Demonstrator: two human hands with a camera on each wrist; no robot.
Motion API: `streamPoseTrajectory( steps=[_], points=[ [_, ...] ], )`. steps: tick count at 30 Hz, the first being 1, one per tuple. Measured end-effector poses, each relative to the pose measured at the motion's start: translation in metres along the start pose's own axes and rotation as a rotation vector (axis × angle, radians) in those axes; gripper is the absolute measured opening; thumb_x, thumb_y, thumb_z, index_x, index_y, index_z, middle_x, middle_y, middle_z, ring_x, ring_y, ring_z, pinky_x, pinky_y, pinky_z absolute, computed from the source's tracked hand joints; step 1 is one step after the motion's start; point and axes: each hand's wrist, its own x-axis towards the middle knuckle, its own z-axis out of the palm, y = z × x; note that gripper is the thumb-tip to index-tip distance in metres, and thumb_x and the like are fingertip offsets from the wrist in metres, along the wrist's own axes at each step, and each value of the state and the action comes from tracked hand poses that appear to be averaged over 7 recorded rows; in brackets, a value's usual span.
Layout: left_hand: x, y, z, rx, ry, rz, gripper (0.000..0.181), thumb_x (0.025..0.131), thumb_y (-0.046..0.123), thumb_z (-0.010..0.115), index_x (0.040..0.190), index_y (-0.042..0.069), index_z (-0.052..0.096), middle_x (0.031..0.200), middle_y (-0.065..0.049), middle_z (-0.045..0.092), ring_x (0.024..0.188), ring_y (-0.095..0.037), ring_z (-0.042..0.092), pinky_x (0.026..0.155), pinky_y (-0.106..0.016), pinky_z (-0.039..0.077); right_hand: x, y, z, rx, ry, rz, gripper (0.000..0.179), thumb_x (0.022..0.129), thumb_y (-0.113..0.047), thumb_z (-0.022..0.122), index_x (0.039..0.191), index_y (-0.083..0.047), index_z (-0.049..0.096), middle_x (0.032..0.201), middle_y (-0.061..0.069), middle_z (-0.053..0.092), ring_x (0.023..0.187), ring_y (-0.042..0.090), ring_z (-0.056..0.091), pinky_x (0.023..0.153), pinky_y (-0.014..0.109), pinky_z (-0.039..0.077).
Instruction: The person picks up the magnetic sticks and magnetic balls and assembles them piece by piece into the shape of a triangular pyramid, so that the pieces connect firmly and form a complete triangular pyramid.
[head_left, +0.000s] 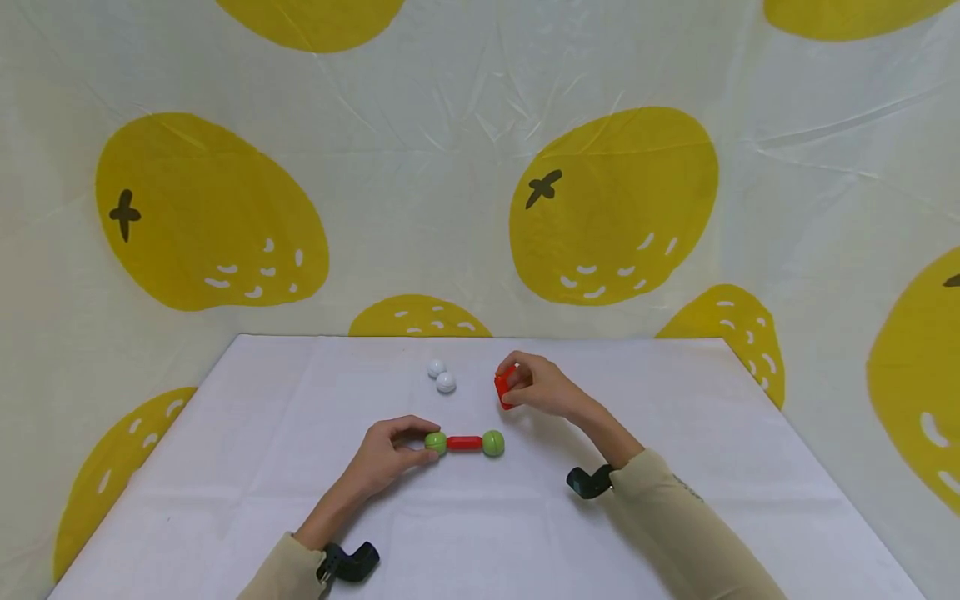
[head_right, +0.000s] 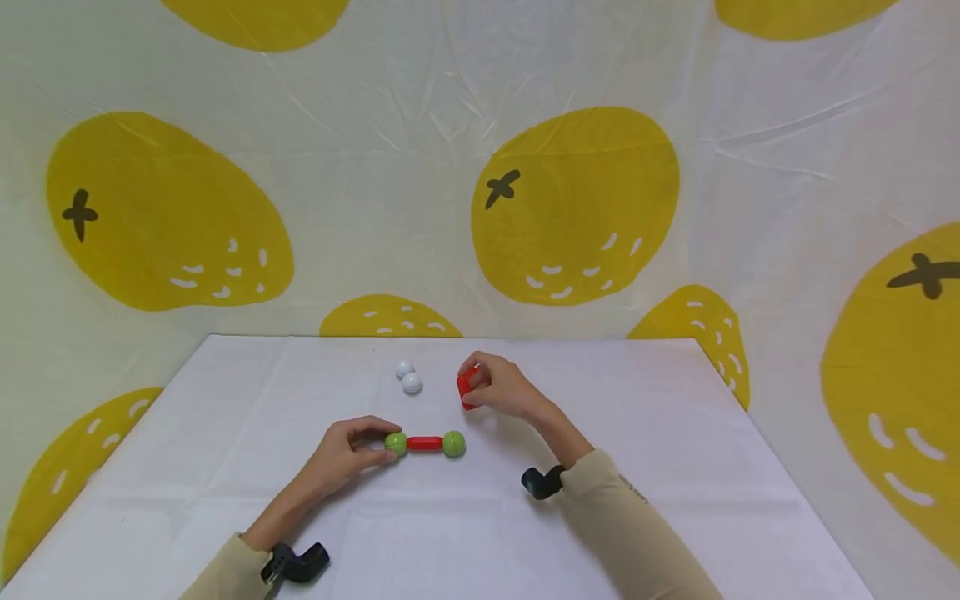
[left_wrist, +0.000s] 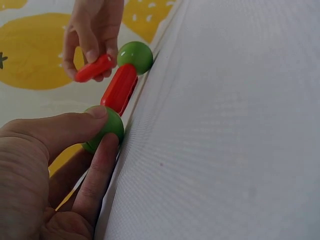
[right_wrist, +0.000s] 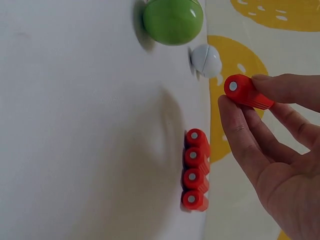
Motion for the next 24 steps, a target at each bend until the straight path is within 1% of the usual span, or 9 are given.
streamPoseTrajectory(
  steps=[4,8,11,15,18,24],
  points=[
    [0.001,-0.001,0.000,0.013,-0.001,0.007,0.033,0.084,0.022,0.086,0.116,0.020,0.077,0.114,0.002,0.076,0.109,-0.017,0.066,0.082,-0.019,0.051,0.002,-0.002,0.005,-0.006,-0.007,-0.019,0.029,0.089,-0.008,0.075,0.116,-0.011,0.065,0.103,0.011,0.072,0.094,0.020,0.066,0.084,0.033,0.057],
    [0.001,-0.001,0.000,0.026,0.001,0.013,0.033,0.085,0.023,0.085,0.117,0.019,0.077,0.114,0.002,0.076,0.108,-0.014,0.066,0.083,-0.020,0.051,0.003,-0.004,0.009,-0.012,-0.027,-0.037,0.029,0.089,-0.008,0.075,0.116,-0.011,0.065,0.103,0.010,0.072,0.093,0.019,0.066,0.084,0.033,0.057],
    [0.001,-0.001,0.000,0.032,0.006,0.009,0.032,0.086,0.023,0.084,0.117,0.019,0.077,0.114,0.003,0.076,0.107,-0.011,0.065,0.083,-0.020,0.051,0.003,-0.006,0.012,-0.010,-0.048,-0.045,0.029,0.089,-0.008,0.075,0.116,-0.011,0.066,0.103,0.010,0.072,0.094,0.019,0.066,0.085,0.033,0.057],
    [0.001,-0.001,0.000,0.037,0.011,-0.002,0.031,0.086,0.023,0.084,0.117,0.020,0.077,0.114,0.004,0.076,0.106,-0.010,0.065,0.083,-0.020,0.052,0.004,-0.007,0.017,-0.026,-0.069,-0.044,0.028,0.090,-0.010,0.076,0.116,-0.013,0.066,0.106,0.008,0.072,0.096,0.020,0.065,0.086,0.033,0.057],
    [0.001,-0.001,0.000,0.033,0.008,-0.008,0.031,0.086,0.024,0.084,0.117,0.021,0.077,0.114,0.003,0.076,0.107,-0.011,0.065,0.082,-0.020,0.052,0.004,-0.007,0.020,-0.040,-0.086,-0.046,0.027,0.091,-0.011,0.075,0.116,-0.013,0.066,0.107,0.007,0.072,0.097,0.019,0.066,0.086,0.033,0.058],
    [0.001,0.000,0.000,0.012,0.002,-0.005,0.031,0.086,0.024,0.085,0.116,0.021,0.077,0.115,0.001,0.076,0.107,-0.017,0.065,0.078,-0.019,0.052,0.004,-0.006,0.025,-0.014,-0.120,-0.053,0.027,0.091,-0.009,0.074,0.116,-0.011,0.066,0.105,0.009,0.073,0.095,0.019,0.071,0.084,0.033,0.059]
  ],
)
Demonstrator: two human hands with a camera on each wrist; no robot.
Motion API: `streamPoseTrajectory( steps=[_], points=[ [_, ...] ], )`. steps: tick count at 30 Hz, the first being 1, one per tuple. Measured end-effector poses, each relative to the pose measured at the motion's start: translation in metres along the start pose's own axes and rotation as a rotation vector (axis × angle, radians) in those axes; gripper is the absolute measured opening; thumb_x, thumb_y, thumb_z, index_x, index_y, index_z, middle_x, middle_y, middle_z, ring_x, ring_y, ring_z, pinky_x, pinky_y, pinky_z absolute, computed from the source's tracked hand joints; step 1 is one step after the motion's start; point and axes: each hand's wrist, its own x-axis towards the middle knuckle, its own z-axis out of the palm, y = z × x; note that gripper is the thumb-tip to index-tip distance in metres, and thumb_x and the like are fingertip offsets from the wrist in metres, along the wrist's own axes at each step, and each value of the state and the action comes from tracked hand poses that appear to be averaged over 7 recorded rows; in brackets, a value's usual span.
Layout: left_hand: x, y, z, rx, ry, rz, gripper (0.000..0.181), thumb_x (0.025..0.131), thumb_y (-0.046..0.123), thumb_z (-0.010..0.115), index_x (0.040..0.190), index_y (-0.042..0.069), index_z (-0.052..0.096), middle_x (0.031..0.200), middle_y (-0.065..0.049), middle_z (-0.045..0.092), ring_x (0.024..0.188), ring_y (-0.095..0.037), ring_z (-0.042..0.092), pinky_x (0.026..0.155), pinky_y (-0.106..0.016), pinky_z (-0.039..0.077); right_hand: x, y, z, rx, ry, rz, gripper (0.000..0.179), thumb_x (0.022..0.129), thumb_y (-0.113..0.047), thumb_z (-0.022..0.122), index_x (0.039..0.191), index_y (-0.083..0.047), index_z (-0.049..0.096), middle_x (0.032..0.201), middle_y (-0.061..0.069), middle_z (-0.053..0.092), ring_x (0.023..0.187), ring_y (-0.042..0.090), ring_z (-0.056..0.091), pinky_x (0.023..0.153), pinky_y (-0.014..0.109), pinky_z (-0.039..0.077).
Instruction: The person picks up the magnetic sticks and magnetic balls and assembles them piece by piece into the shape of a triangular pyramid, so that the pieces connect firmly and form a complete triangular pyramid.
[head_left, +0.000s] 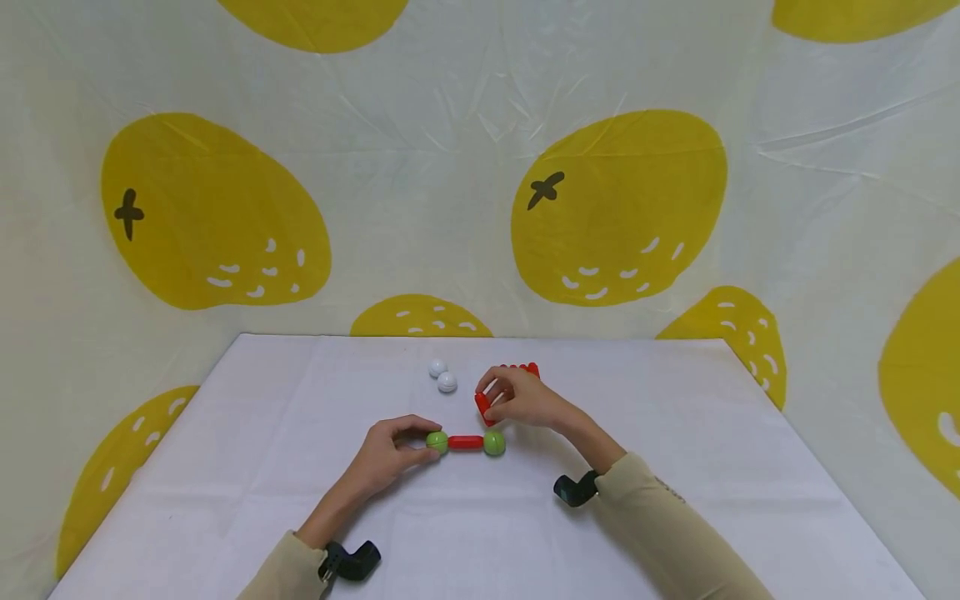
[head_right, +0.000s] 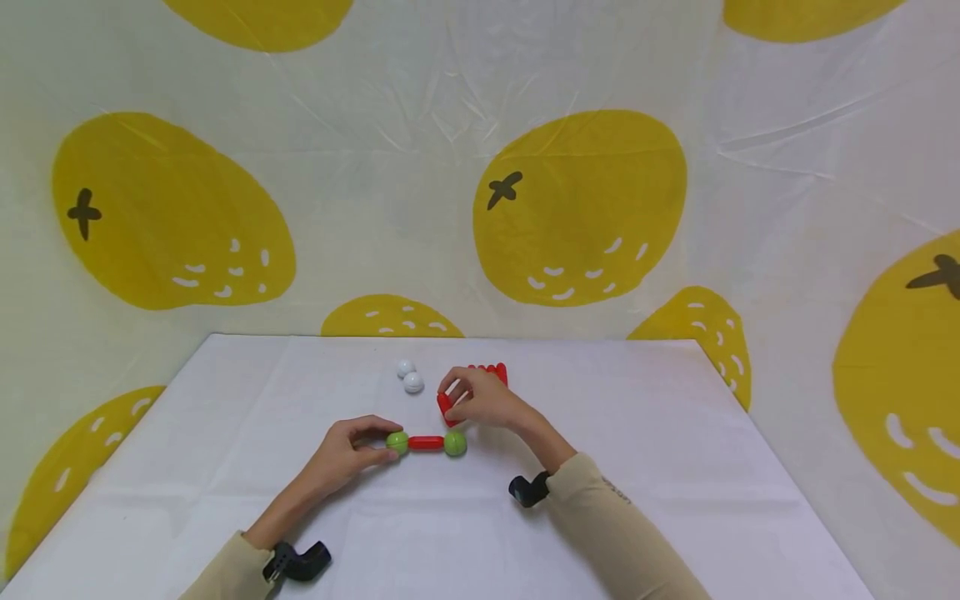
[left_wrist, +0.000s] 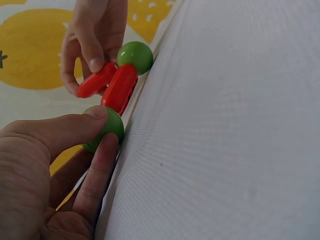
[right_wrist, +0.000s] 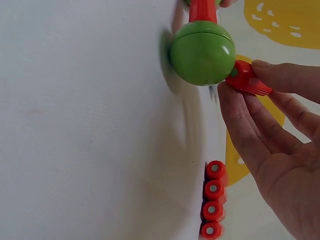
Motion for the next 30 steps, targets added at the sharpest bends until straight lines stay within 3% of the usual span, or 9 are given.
streamPoseTrajectory(
  steps=[11,22,30],
  points=[
    [-0.0001,0.0023,-0.0012,0.024,-0.004,-0.018,0.032,0.086,0.024,0.084,0.117,0.021,0.077,0.115,0.005,0.076,0.106,-0.012,0.065,0.079,-0.020,0.053,-0.0003,-0.0003,0.0074,-0.005,-0.011,0.028,0.028,0.092,-0.009,0.073,0.118,-0.015,0.066,0.110,0.005,0.072,0.099,0.018,0.068,0.083,0.032,0.060],
    [-0.0005,0.0036,-0.0010,0.010,-0.008,0.016,0.031,0.087,0.023,0.084,0.117,0.019,0.077,0.115,0.001,0.076,0.108,-0.017,0.066,0.080,-0.019,0.052,-0.0008,-0.0017,0.0094,-0.015,-0.035,0.042,0.031,0.092,-0.012,0.073,0.122,-0.018,0.067,0.113,0.004,0.072,0.104,0.019,0.067,0.086,0.035,0.061],
    [-0.0007,0.0053,-0.0011,0.017,-0.009,-0.004,0.031,0.087,0.024,0.084,0.118,0.020,0.077,0.114,0.003,0.076,0.110,-0.018,0.066,0.081,-0.020,0.051,-0.0004,0.0030,0.0092,-0.006,-0.070,0.022,0.040,0.091,-0.015,0.076,0.129,-0.014,0.063,0.116,0.008,0.071,0.102,0.019,0.068,0.087,0.035,0.061]
  ],
)
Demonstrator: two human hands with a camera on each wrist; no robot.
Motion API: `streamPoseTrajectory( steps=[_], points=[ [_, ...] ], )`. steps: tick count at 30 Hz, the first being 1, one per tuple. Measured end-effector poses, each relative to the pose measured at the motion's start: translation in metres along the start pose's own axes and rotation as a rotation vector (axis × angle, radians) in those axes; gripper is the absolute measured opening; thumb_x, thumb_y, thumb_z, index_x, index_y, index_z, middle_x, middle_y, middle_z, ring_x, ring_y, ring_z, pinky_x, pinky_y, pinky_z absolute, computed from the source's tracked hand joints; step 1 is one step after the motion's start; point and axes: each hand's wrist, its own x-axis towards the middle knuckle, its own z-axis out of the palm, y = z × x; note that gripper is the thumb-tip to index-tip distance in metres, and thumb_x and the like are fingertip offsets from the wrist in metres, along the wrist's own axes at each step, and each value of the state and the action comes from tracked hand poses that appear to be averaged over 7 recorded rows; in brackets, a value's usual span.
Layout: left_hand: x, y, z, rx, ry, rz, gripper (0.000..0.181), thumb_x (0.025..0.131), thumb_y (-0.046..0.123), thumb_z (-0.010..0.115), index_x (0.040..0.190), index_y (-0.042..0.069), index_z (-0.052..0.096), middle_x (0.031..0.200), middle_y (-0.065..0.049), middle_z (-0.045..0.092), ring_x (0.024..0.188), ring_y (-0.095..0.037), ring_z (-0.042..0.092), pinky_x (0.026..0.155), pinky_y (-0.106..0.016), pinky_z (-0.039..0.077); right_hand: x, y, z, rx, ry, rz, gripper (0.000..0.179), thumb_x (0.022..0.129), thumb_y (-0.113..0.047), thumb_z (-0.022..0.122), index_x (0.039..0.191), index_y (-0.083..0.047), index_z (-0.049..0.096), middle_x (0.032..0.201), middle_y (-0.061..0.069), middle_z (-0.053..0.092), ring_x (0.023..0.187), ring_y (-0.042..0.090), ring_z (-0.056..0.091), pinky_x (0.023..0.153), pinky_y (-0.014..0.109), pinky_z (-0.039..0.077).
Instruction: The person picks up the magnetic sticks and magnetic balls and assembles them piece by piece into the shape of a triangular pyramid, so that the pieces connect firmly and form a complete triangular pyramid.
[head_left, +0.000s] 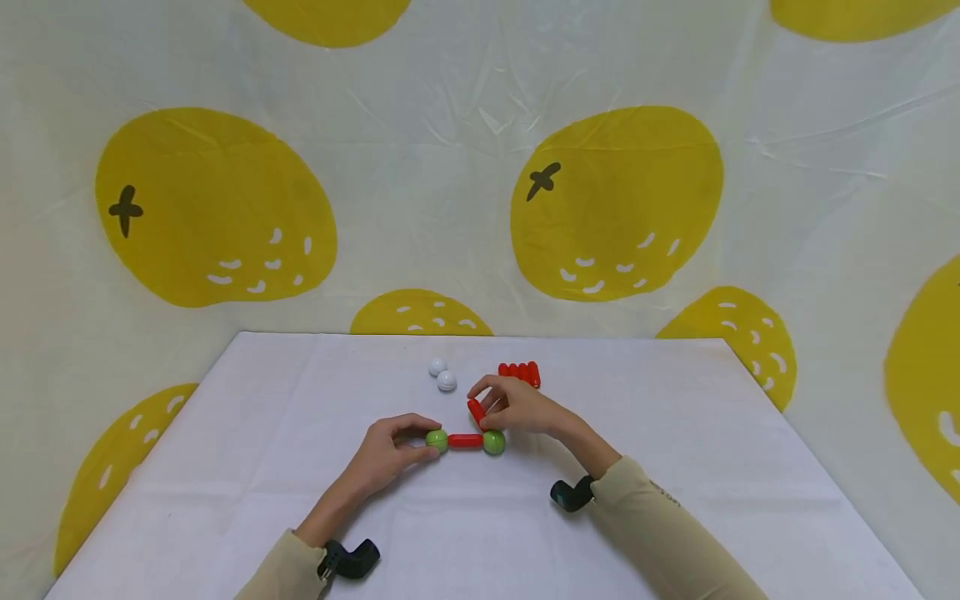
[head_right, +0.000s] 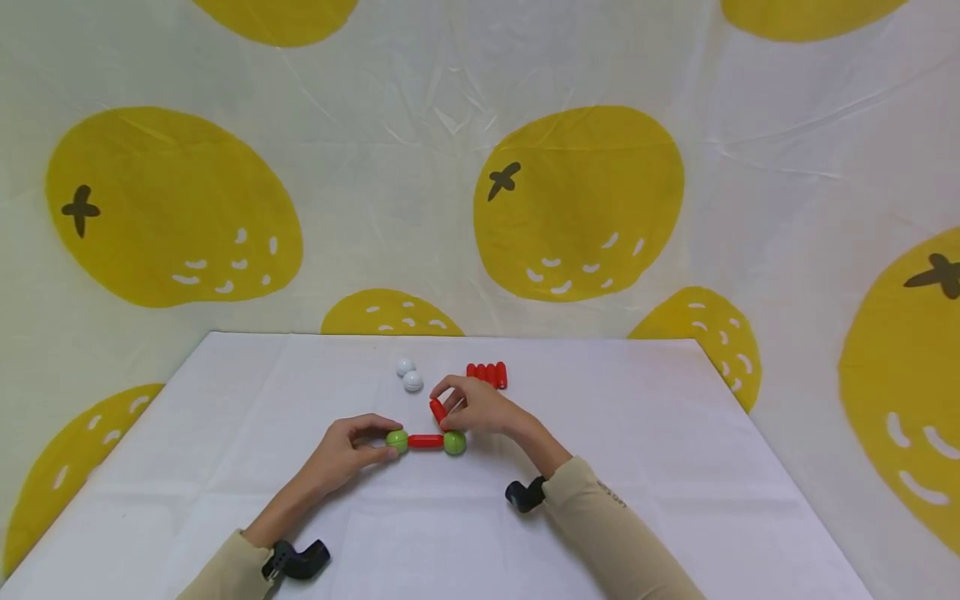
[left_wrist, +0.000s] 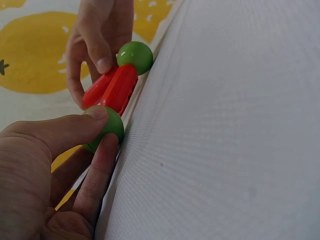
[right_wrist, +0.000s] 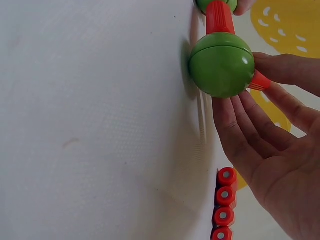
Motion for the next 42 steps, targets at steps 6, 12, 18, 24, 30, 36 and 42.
streamPoseTrajectory(
  steps=[6,12,18,24,30,36,42],
  points=[
    [0.000,0.001,0.000,-0.009,0.000,-0.006,0.032,0.087,0.025,0.084,0.118,0.020,0.077,0.115,0.002,0.076,0.111,-0.020,0.065,0.082,-0.020,0.051,0.001,0.003,-0.001,0.011,-0.011,0.006,0.046,0.091,-0.016,0.076,0.134,-0.012,0.060,0.117,0.009,0.071,0.103,0.020,0.068,0.087,0.034,0.061],
    [-0.001,0.001,0.000,-0.004,-0.001,-0.011,0.031,0.088,0.026,0.083,0.117,0.021,0.077,0.115,0.002,0.076,0.111,-0.019,0.065,0.081,-0.020,0.051,-0.002,0.002,-0.004,0.026,-0.006,0.000,0.047,0.091,-0.014,0.075,0.135,-0.008,0.060,0.116,0.010,0.071,0.102,0.020,0.068,0.086,0.035,0.061],
    [0.000,0.001,0.001,0.015,0.004,-0.020,0.031,0.088,0.025,0.083,0.118,0.022,0.077,0.114,0.006,0.076,0.109,-0.014,0.065,0.084,-0.021,0.052,-0.002,0.004,-0.006,0.052,-0.009,-0.010,0.044,0.093,-0.012,0.071,0.134,-0.006,0.059,0.114,0.012,0.072,0.097,0.018,0.070,0.083,0.033,0.061],
    [0.001,0.000,0.002,0.014,0.011,-0.017,0.031,0.087,0.021,0.084,0.117,0.022,0.077,0.112,0.011,0.076,0.110,-0.012,0.067,0.090,-0.021,0.052,-0.002,0.007,-0.014,0.057,0.001,-0.044,0.041,0.094,-0.010,0.069,0.134,-0.001,0.058,0.110,0.013,0.073,0.093,0.018,0.072,0.080,0.032,0.060],
    [0.001,0.000,0.002,0.012,0.014,-0.016,0.031,0.086,0.023,0.084,0.116,0.024,0.077,0.112,0.011,0.076,0.110,-0.013,0.067,0.088,-0.021,0.053,-0.004,0.004,-0.024,0.024,0.032,-0.052,0.040,0.096,-0.009,0.068,0.133,0.000,0.058,0.109,0.014,0.073,0.092,0.026,0.072,0.082,0.031,0.059],
    [0.002,-0.001,0.003,0.008,0.009,-0.011,0.031,0.086,0.022,0.084,0.116,0.025,0.077,0.112,0.011,0.076,0.109,-0.012,0.067,0.085,-0.021,0.053,-0.005,0.001,-0.035,0.033,0.062,-0.057,0.039,0.096,-0.007,0.068,0.133,0.003,0.058,0.109,0.019,0.072,0.095,0.040,0.072,0.083,0.033,0.061],
    [0.002,0.000,0.003,-0.001,0.002,-0.011,0.031,0.086,0.022,0.084,0.116,0.025,0.077,0.112,0.010,0.076,0.108,-0.011,0.067,0.083,-0.020,0.054,0.003,0.000,-0.043,0.015,0.086,-0.030,0.038,0.097,-0.008,0.069,0.132,0.002,0.058,0.108,0.017,0.072,0.089,0.035,0.072,0.082,0.034,0.062]
  ],
)
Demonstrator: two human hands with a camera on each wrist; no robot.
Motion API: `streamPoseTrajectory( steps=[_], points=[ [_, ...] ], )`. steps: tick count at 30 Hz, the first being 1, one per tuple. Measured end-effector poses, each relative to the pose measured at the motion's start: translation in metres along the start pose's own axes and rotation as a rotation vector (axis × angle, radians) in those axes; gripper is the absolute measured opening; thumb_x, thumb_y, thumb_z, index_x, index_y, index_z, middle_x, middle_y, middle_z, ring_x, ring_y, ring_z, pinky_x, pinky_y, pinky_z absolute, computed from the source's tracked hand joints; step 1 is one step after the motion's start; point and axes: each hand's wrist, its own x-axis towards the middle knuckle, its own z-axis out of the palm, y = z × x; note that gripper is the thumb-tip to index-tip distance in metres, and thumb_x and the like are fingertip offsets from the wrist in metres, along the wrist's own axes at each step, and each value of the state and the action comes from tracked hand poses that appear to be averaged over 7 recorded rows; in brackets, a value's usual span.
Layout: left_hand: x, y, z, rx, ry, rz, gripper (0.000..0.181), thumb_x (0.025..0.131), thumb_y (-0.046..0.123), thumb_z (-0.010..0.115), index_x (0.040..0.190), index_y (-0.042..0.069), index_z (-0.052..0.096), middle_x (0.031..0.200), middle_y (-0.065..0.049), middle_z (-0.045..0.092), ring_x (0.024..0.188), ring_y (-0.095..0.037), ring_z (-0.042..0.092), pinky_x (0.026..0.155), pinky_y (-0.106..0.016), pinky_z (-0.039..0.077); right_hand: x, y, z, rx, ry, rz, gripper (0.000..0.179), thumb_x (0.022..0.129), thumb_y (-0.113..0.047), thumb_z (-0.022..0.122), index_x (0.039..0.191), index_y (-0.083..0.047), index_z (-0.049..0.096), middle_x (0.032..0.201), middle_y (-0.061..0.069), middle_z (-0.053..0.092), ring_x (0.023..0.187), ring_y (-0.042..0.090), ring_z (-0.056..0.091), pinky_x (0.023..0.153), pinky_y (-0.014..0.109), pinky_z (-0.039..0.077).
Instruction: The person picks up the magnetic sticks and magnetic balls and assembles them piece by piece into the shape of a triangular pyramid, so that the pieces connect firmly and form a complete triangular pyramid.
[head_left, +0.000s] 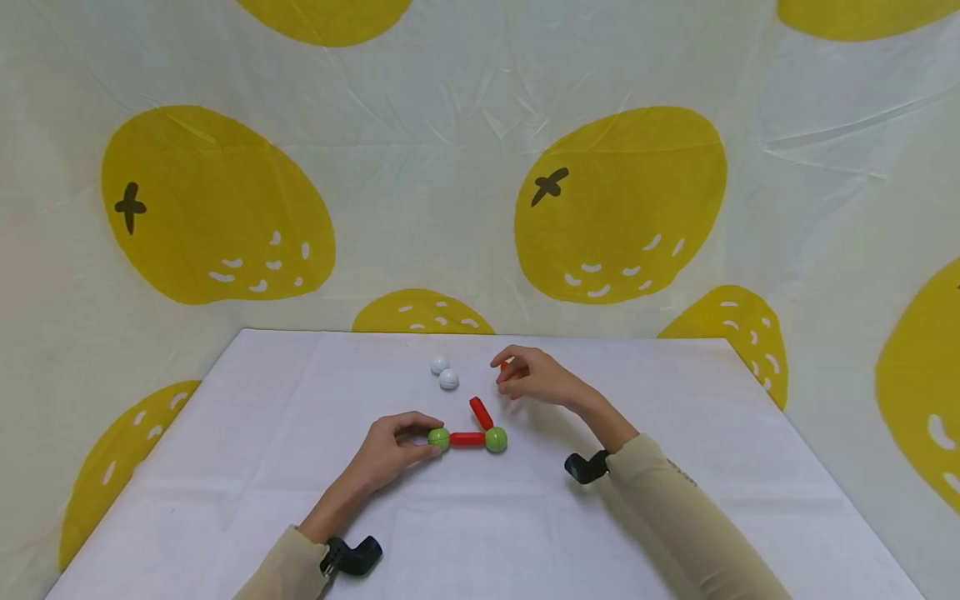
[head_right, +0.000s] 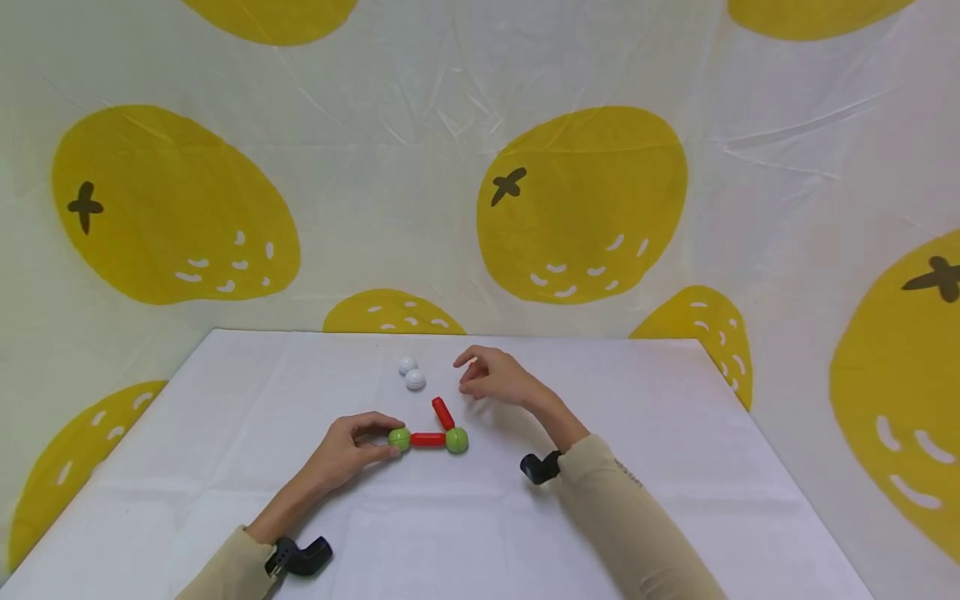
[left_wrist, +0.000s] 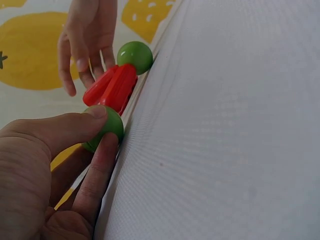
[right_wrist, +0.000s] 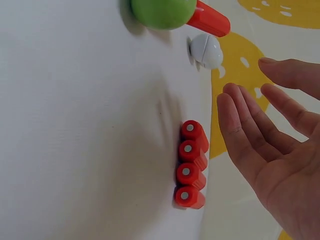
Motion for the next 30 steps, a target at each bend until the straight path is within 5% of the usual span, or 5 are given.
streamPoseTrajectory(
  steps=[12,18,30],
  points=[
    [0.000,-0.001,0.000,-0.007,-0.001,-0.008,0.029,0.087,0.024,0.084,0.115,0.026,0.078,0.112,0.008,0.076,0.107,-0.009,0.066,0.082,-0.020,0.055,0.039,-0.015,0.010,-0.049,-0.005,0.023,0.039,0.098,-0.018,0.069,0.132,-0.001,0.061,0.115,0.017,0.073,0.098,0.037,0.072,0.088,0.044,0.061],
    [-0.001,0.000,0.000,0.000,0.000,-0.007,0.028,0.087,0.025,0.084,0.115,0.028,0.077,0.111,0.009,0.076,0.108,-0.012,0.066,0.082,-0.021,0.054,0.057,-0.017,0.018,-0.063,-0.049,0.037,0.035,0.098,-0.017,0.069,0.131,-0.005,0.063,0.119,0.018,0.071,0.103,0.035,0.070,0.088,0.038,0.061],
    [-0.002,-0.001,0.000,-0.005,-0.009,0.008,0.030,0.087,0.024,0.084,0.116,0.025,0.077,0.113,0.008,0.076,0.109,-0.012,0.066,0.084,-0.021,0.054,0.070,-0.022,0.030,-0.128,-0.143,0.060,0.024,0.099,-0.017,0.069,0.122,-0.011,0.072,0.118,0.015,0.071,0.095,0.032,0.072,0.091,0.039,0.060]
  ],
)
